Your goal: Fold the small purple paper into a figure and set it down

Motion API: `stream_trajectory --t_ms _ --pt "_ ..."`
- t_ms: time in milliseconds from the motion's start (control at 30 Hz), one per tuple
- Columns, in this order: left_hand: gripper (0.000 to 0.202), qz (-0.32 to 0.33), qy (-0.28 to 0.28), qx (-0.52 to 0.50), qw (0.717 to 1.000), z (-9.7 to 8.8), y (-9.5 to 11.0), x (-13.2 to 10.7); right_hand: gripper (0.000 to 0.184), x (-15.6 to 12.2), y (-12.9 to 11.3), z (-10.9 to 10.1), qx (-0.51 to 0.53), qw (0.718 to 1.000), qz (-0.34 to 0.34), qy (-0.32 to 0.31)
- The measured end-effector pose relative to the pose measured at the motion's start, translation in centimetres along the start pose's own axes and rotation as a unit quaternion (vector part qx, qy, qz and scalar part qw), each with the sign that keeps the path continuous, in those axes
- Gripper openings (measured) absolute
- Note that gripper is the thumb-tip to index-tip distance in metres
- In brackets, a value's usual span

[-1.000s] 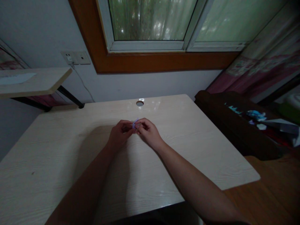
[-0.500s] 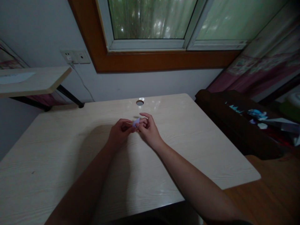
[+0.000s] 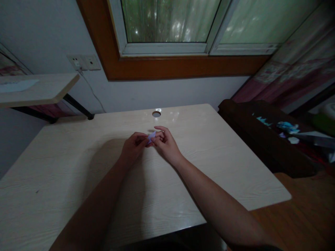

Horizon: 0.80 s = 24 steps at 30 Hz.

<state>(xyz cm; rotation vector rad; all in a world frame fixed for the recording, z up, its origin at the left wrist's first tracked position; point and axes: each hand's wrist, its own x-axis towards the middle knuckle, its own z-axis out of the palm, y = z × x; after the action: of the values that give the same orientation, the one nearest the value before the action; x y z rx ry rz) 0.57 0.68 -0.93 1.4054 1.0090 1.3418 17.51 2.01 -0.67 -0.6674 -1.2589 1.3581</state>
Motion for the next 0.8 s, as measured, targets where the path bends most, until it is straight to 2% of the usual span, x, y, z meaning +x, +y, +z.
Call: stream_trajectory --t_ms 367,600,800 --pt "0.032 0.013 -0.013 0.004 1.000 0.0 0.2 0.0 0.040 -0.2 -0.7 0.3 0.017 1.000 0.010 -0.017" --pt "0.031 0.032 0.008 0.037 0.999 -0.1 0.0 0.1 0.045 0.0 0.4 0.0 0.032 0.999 0.004 -0.017" --pt "0.033 0.013 0.006 0.023 1.000 0.1 0.3 0.0 0.049 0.1 0.4 0.1 0.037 0.999 0.003 -0.016"
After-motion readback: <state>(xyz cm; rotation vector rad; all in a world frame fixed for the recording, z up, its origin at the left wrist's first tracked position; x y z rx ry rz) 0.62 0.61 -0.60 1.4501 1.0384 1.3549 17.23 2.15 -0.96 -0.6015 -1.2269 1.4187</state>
